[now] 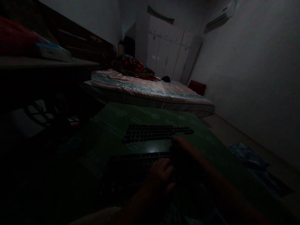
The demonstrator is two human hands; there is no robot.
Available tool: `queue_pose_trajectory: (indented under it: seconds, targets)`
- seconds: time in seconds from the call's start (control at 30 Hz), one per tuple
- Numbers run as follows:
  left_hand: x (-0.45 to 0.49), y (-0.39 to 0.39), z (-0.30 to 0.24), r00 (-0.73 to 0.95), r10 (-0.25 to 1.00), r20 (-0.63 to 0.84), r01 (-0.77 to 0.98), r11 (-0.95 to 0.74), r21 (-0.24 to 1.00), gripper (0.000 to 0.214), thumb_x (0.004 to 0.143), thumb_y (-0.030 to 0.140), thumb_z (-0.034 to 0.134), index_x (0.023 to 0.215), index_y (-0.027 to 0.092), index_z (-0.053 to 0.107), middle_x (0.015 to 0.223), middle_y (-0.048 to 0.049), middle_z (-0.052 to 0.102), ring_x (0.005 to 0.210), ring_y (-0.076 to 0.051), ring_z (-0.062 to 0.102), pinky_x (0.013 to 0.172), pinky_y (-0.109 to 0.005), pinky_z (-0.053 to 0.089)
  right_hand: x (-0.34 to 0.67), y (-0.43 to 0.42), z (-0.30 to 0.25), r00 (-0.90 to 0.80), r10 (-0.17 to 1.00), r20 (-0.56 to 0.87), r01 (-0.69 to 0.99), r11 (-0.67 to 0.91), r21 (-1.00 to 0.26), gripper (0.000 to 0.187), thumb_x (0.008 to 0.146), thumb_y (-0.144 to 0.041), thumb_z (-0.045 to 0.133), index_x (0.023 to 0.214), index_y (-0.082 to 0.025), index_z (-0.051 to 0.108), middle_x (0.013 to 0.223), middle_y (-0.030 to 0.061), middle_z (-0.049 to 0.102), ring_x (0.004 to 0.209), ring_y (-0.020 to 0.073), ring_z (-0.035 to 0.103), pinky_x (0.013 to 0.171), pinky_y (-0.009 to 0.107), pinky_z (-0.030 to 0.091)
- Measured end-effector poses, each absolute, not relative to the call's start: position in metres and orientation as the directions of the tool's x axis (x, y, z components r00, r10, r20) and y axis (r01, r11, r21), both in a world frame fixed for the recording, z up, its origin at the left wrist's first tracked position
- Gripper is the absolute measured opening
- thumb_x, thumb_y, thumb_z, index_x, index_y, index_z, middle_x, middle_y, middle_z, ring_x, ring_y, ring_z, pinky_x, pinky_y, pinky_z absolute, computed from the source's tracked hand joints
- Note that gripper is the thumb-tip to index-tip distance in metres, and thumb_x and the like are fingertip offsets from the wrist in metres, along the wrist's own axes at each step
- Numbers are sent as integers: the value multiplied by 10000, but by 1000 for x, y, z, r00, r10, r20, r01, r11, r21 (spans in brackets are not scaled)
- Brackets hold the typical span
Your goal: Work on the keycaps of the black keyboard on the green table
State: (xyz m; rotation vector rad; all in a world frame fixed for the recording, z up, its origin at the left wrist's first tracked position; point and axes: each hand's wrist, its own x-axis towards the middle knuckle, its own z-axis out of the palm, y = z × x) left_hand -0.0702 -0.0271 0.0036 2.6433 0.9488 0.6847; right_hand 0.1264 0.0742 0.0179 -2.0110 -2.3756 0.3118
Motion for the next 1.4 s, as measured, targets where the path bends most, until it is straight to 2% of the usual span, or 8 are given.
queue_pose_trajectory:
  seconds: [0.2,0.47,0.63,1.0,1.4]
  targets:
    - [-70,-29,5,664,664,344,550,-745,377,362,661,233,629,997,189,503,1221,-98,477,1099,-273,435,878,-428,413,121,81,7,-165,979,-116,984,155,-87,236,798,-233,456,886,-153,660,918,97,646,773,151,577,602,203,356]
    - [-70,-29,6,664,676,320,549,-731,404,281,679,250,612,937,197,515,1211,-88,476,1090,-267,435,888,-427,410,121,83,6,-162,982,-98,986,158,-44,280,824,-233,413,955,-169,652,1011,82,632,883,156,576,655,201,377]
    - [-70,-29,7,667,676,313,546,-730,412,269,672,225,613,923,188,521,1203,-92,478,1089,-265,431,870,-420,420,119,81,8,-150,983,-110,989,148,-24,278,816,-238,416,919,-178,667,939,81,647,802,153,594,604,208,378]
    - [-70,-28,3,677,678,287,544,-724,425,305,670,231,615,958,184,523,1217,-96,474,1098,-267,427,899,-430,408,106,77,11,-220,972,-88,976,219,-24,254,826,-238,423,919,-154,644,935,88,642,810,157,596,601,213,367]
    - [-71,-27,2,684,678,271,541,-720,434,249,679,246,604,911,193,529,1191,-82,485,1067,-261,442,873,-419,419,106,79,12,-214,973,-87,977,211,-40,237,802,-232,446,901,-163,650,936,85,647,811,164,595,605,212,361]
